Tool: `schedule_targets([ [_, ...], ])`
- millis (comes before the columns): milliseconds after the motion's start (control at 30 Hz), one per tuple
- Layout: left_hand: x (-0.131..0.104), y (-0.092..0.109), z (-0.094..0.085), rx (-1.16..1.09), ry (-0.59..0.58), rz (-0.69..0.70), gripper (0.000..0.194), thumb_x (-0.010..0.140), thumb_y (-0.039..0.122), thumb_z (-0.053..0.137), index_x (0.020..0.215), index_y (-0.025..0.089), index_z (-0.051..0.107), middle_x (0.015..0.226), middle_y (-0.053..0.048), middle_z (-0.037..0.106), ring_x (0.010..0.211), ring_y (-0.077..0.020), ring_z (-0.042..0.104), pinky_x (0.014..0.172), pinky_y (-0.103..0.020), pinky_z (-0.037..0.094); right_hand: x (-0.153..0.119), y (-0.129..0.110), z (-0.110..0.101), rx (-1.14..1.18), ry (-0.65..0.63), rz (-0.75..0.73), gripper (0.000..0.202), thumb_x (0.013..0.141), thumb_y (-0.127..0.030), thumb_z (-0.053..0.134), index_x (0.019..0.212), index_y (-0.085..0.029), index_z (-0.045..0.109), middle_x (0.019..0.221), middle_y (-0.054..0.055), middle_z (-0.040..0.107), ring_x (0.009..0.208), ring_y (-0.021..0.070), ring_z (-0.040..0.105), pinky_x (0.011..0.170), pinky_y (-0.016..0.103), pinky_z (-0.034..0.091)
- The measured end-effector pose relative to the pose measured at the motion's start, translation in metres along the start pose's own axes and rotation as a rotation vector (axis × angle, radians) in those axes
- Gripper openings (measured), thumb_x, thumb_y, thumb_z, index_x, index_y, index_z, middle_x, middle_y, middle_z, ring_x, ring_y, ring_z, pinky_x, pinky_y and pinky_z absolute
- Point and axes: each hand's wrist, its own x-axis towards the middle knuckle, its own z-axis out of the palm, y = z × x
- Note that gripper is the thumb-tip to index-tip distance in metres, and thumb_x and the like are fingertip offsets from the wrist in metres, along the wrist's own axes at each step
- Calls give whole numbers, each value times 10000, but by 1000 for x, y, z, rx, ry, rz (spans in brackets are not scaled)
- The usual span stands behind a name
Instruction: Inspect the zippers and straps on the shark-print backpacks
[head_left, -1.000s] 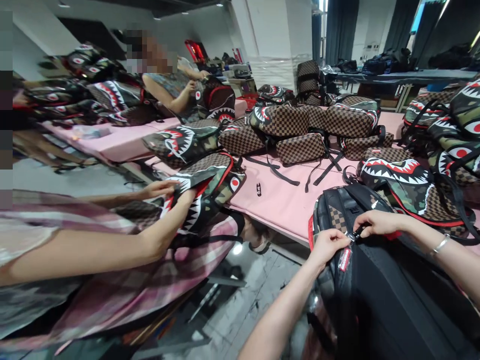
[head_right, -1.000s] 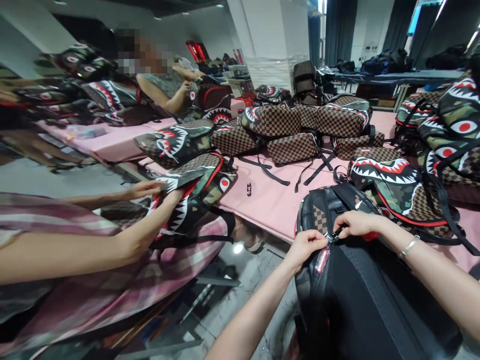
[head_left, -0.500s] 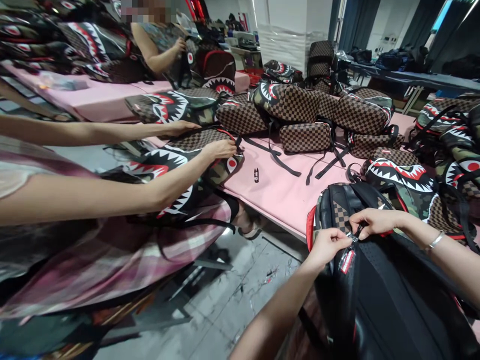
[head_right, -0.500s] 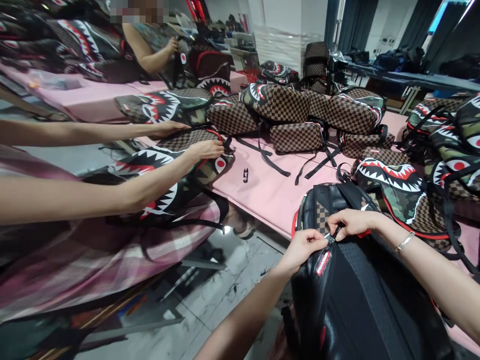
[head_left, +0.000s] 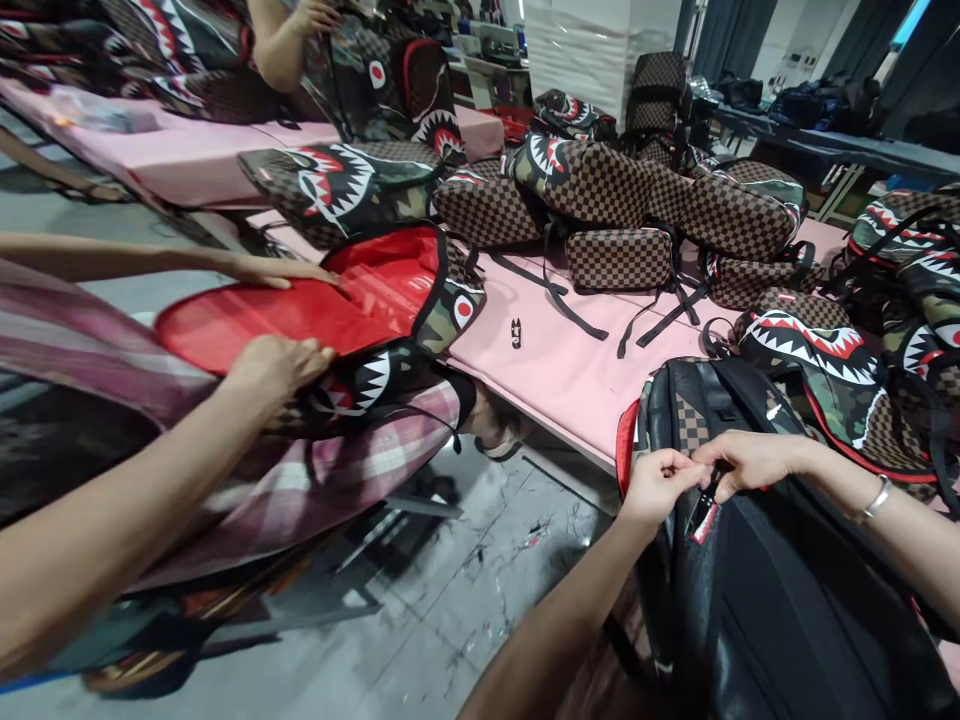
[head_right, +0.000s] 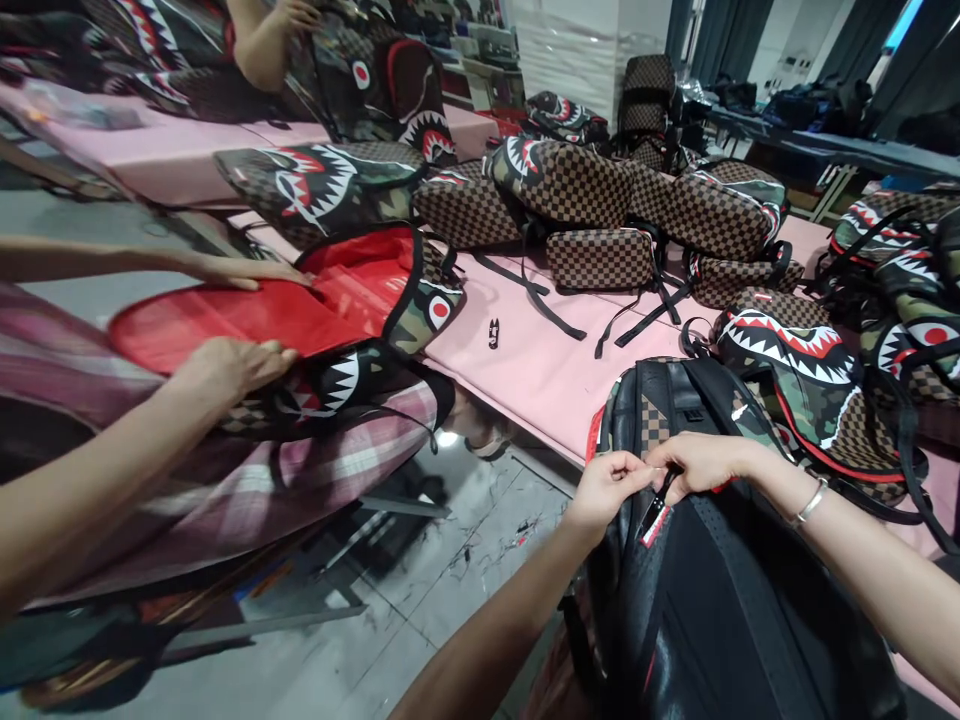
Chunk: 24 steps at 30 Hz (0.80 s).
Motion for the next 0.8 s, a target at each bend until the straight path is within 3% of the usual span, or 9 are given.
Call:
schedule_targets([
  [200, -4, -1, -3, -40, 108, 14, 314, 564, 414, 740, 587, 137, 594, 549, 18, 524, 537, -83, 432, 534, -218, 338, -2, 5, 13, 30, -5, 11, 148, 682, -230, 631, 818, -173, 623, 709, -30, 580, 647, 120, 519, 588, 211, 395],
  [300, -8, 3, -16, -115, 132, 25, 311, 593, 416, 716, 592, 144, 567, 520, 43, 446, 504, -64, 377, 505, -201, 314, -6, 3, 16, 51, 21, -8, 119, 706, -248, 622, 793, -167, 611, 700, -29, 566, 643, 116, 507, 597, 217, 390],
  [367, -14, 8, -30, -117, 175, 41, 309, 634, 435, 672, 606, 148, 561, 533, 35, 442, 508, -71, 389, 510, -205, 334, -12, 4, 14, 82, 105, -6, 140, 721, -283, 617, 799, -169, 595, 735, -20, 573, 673, 124, 514, 622, 228, 397],
  [467, -28, 15, -56, 130, 365, 144, 269, 714, 418, 577, 781, 161, 616, 699, -26, 554, 629, -128, 504, 620, -261, 424, -25, 13, 10, 144, 307, 22, 191, 746, -341, 600, 837, -177, 562, 783, -3, 574, 715, 141, 525, 656, 250, 414],
  [567, -48, 18, -70, 547, 604, 334, 348, 719, 349, 574, 1036, 208, 602, 1147, -92, 531, 1024, -225, 508, 893, -363, 392, -38, 28, 12, 171, 444, 78, 218, 781, -370, 564, 897, -188, 532, 733, -14, 543, 638, 134, 508, 606, 257, 419],
  [633, -61, 13, -68, 660, 552, 325, 268, 745, 358, 553, 958, 216, 635, 1193, -91, 528, 1094, -246, 487, 945, -382, 360, -44, 36, 18, 145, 493, 90, 222, 795, -383, 553, 907, -193, 526, 747, -8, 545, 647, 142, 511, 614, 265, 425],
  [700, -71, 4, -56, 583, 354, 175, 248, 797, 399, 486, 811, 205, 640, 971, -88, 634, 920, -231, 585, 831, -364, 440, -48, 42, 24, 93, 525, 62, 213, 804, -387, 552, 890, -193, 531, 812, 11, 564, 732, 165, 530, 684, 283, 429],
  [800, -78, -9, -32, 470, 138, -20, 286, 791, 430, 496, 929, 204, 604, 818, -66, 655, 705, -204, 611, 661, -320, 470, -50, 45, 30, 10, 542, 3, 198, 826, -383, 536, 873, -191, 534, 863, 34, 572, 809, 185, 531, 746, 302, 417],
])
